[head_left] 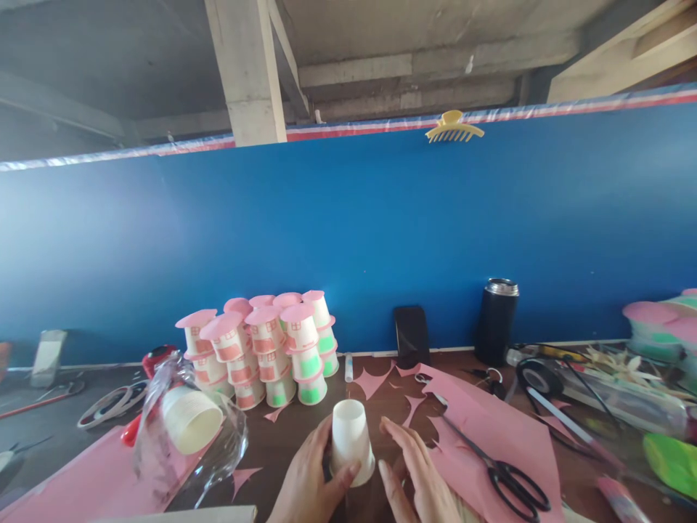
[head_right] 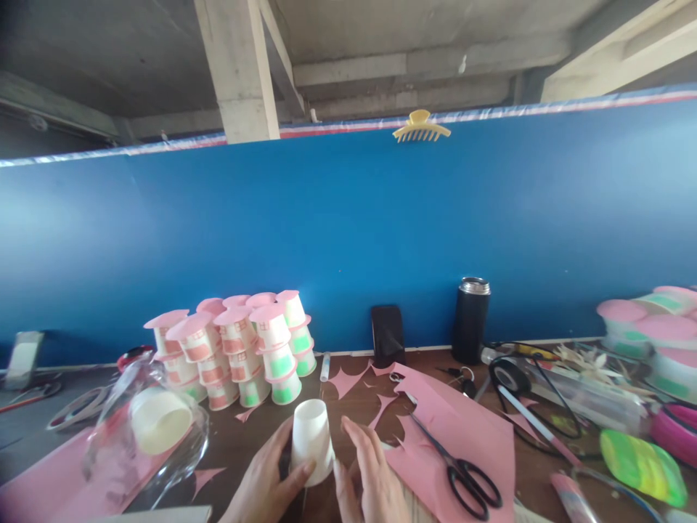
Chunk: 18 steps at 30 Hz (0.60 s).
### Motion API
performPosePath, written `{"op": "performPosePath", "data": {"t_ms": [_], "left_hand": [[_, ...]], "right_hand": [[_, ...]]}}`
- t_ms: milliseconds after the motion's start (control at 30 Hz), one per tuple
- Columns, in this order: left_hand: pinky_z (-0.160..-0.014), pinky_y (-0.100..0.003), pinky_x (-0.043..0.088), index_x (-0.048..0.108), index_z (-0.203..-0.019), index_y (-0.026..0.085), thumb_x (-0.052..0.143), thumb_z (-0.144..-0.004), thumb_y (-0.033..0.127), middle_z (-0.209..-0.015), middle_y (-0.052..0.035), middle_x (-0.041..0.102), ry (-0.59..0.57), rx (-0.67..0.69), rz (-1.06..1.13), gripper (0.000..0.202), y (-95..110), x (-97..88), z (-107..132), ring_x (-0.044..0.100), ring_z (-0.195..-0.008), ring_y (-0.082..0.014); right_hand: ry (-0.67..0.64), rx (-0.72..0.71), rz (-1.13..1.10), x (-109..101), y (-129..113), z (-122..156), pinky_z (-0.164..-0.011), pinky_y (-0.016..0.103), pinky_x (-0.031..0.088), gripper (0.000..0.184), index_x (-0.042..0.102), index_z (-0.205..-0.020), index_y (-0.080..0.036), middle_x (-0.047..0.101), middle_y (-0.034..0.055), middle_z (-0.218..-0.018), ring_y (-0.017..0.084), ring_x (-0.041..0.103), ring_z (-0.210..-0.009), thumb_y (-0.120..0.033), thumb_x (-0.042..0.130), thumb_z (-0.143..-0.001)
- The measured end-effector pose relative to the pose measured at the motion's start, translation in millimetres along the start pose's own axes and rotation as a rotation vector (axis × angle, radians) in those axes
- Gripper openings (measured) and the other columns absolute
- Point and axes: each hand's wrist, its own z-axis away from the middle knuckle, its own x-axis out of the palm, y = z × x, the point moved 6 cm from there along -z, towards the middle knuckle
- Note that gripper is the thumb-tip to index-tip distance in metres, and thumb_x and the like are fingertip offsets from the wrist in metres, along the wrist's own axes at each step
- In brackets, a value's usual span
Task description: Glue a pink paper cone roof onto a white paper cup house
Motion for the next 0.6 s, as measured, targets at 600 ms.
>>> {"op": "performPosePath", "data": {"t_ms": [600], "left_hand": [[-0.098, -0.039, 0.049, 0.045, -0.136, 0.020, 0.059, -0.086, 0.051, -0.130, -0.0119, 0.061, -0.101, 0.091, -0.054, 0.060, 12, -1.1, 4, 0.058, -0.117, -0.0269]], "right_hand": [[0.190, 0.300, -0.723, -64, -67, -94, -0.039, 0.016, 0.031, 0.020, 0.064, -0.100, -0.023, 0.057, -0.0042, -0.067, 0.004, 0.039, -0.044, -0.040, 0.054, -0.095]]}}
